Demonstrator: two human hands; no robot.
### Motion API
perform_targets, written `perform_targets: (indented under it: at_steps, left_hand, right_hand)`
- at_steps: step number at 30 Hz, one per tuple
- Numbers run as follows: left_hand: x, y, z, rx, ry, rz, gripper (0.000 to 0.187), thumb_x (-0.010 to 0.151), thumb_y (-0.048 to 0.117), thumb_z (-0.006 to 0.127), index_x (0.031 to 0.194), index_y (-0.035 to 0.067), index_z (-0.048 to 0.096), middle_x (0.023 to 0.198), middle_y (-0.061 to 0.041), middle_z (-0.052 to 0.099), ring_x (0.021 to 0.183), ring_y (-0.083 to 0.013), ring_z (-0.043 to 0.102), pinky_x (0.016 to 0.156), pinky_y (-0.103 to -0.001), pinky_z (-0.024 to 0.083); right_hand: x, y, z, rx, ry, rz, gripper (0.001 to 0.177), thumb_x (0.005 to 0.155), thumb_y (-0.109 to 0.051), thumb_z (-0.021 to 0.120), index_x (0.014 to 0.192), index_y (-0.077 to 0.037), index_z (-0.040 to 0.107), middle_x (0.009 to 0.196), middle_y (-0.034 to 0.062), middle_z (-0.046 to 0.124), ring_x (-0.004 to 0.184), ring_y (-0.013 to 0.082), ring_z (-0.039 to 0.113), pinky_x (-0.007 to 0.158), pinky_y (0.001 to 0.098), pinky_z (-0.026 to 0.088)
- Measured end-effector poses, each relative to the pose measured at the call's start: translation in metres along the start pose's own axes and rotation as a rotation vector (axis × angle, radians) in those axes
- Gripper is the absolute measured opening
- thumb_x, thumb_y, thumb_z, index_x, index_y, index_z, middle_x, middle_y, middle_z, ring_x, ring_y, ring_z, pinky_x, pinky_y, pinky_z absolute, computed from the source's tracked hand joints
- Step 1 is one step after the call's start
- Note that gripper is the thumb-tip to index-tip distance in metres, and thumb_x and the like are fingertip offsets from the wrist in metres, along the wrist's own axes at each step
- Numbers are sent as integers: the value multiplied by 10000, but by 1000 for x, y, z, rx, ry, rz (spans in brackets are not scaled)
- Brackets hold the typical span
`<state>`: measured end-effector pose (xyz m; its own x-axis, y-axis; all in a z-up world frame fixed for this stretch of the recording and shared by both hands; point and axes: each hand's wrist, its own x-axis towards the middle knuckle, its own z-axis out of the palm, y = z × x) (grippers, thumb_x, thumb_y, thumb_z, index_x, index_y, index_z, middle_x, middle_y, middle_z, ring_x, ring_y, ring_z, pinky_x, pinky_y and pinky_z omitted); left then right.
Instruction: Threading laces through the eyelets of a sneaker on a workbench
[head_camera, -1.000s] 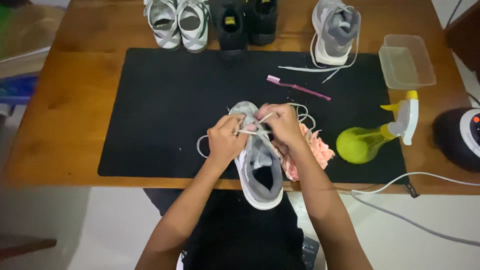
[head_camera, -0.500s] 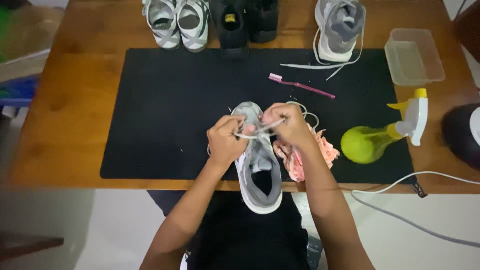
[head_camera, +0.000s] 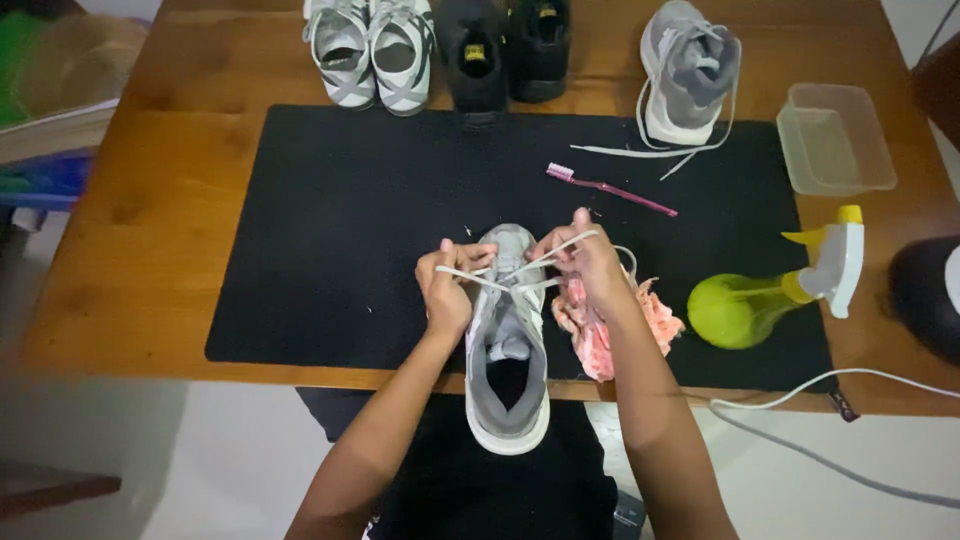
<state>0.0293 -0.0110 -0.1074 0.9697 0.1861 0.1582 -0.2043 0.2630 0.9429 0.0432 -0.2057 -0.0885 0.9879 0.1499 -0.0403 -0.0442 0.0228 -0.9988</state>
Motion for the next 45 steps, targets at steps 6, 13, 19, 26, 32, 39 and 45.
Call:
perform_targets:
  at_steps: [6, 13, 19, 26, 32, 39, 45]
  left_hand:
    - [-7, 17, 7, 353, 14, 49, 279, 780, 188, 592, 543, 89, 701, 725, -82, 779, 671, -206, 746, 621, -280, 546]
    - [-5, 24, 1, 508, -73, 213, 436, 812, 223, 810, 516, 62, 534, 731, -115, 762, 602, -317, 686, 552, -340, 470]
    - [35, -17, -16, 146, -115, -436, 523, 988, 373, 479, 722, 26, 765, 843, -135, 793, 737, -139, 770, 508, -133, 476]
    - [29, 40, -14, 289, -226, -422, 238, 874, 202, 473, 703, 113, 614, 973, -169, 772, 856, -261, 723, 714, -261, 442]
    - [-8, 134, 1, 981, -507, 485, 516, 744, 163, 640, 1257, 105, 627, 1272, -153, 675, 1187, -357, 663, 977, -464, 538]
    - [-2, 119, -8, 935, -763, 187, 436, 1016, 518, 393, 863, 264, 713, 841, -13, 761, 907, -327, 727, 717, -449, 569]
    - [40, 38, -48, -135, -300, -714, 689, 999, 759, 218, 610, 199, 318, 626, -52, 540, 604, -212, 561, 452, -298, 479]
  right_hand:
    - [-48, -58, -4, -370, -35, -217, 631, 737, 45, 672, 1340, -95, 549, 1132, 166, 710, 1004, 267, 700, 904, 412, 562]
    - [-88, -86, 57, -927, 14, -673, 407, 747, -153, 707, 1154, -155, 699, 1181, 119, 662, 1249, 378, 586, 1170, 650, 204]
    - [-89, -59, 55, -822, -58, -569, 385, 715, -97, 600, 1085, -140, 697, 1052, 104, 719, 1051, 366, 681, 1081, 556, 395]
    - [-94, -60, 54, -649, -51, -539, 350, 737, -51, 550, 1031, -123, 727, 1065, 110, 735, 1150, 376, 663, 1065, 532, 410]
    - [-80, -49, 52, -675, -15, -546, 333, 690, -62, 581, 977, -144, 729, 1012, 87, 746, 1062, 364, 682, 1093, 535, 385]
    - [-91, -65, 57, -618, 11, -499, 280, 696, -39, 578, 922, -110, 728, 985, 106, 750, 1051, 383, 696, 1079, 523, 405]
    - [-90, -68, 55, -588, -68, -458, 204, 747, -21, 570, 858, -126, 705, 1049, 98, 791, 1180, 353, 683, 1099, 510, 360]
